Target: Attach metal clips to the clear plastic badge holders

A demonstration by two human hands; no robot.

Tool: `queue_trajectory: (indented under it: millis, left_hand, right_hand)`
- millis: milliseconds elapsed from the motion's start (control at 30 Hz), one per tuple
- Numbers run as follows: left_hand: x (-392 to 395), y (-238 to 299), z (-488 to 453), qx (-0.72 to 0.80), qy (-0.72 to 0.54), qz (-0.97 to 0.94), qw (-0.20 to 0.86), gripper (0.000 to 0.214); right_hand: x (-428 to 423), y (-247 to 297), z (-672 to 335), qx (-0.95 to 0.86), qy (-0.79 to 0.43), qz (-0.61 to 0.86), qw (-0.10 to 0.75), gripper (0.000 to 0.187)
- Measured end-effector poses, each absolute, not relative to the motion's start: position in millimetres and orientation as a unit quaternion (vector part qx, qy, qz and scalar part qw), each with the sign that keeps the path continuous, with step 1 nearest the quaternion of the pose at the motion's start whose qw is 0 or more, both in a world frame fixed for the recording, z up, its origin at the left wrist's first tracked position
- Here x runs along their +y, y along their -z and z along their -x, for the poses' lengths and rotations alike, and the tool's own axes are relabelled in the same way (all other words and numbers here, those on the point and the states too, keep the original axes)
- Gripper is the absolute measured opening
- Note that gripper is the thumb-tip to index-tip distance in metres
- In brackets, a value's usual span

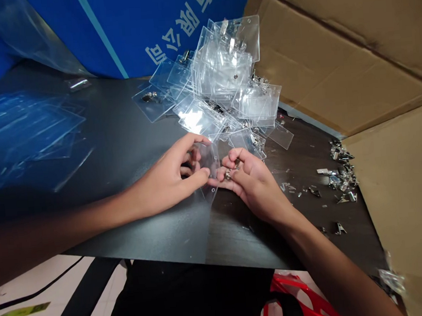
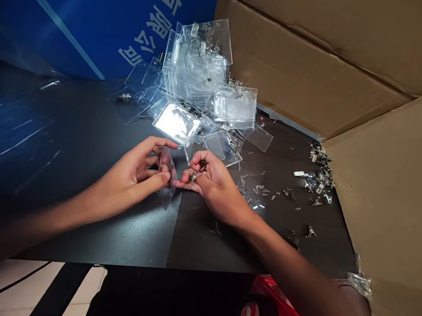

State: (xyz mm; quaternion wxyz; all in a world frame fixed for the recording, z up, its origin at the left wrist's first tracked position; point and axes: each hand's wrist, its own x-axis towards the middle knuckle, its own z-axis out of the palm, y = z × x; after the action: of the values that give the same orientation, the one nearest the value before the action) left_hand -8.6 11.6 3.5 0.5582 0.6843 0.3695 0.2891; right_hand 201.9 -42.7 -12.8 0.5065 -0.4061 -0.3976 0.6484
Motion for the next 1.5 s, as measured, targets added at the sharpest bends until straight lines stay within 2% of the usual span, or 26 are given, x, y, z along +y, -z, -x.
queue_trajectory:
  millis: [133,267,500,967,1300,1500]
  left_hand:
    - [12,-4,9,0.379,-0.288,-0.688,0.548,0.047]
    - [14,1,10,0.391,-0.292,-0.695,0.528,0.046]
    - [13,1,10,0.390,-0.286,-0.704,0.520,0.047]
    - [12,-4,8,0.413,-0.295,-0.706,0.494,0.045]
    - [14,4,10,0.399,-0.301,-0.705,0.503,0.048]
    - [14,1,7,0.409,-0.333,-0.671,0.522,0.049]
  right_hand:
    - [-47,8,-202,-0.404,-0.669,0.401,0.478,0.028]
    - [-49,4,-204,-0.483,-0.642,0.400,0.441,0.028]
    - [-44,6,-203,-0.499,-0.581,0.402,0.502,0.031]
    - [-47,0,-196,-0.518,-0.496,0.448,0.534,0.033]
    - [-42,6,-202,-0.491,-0.505,0.489,0.515,0.053]
    - [-43,0,-202,-0.459,-0.554,0.456,0.525,0.053]
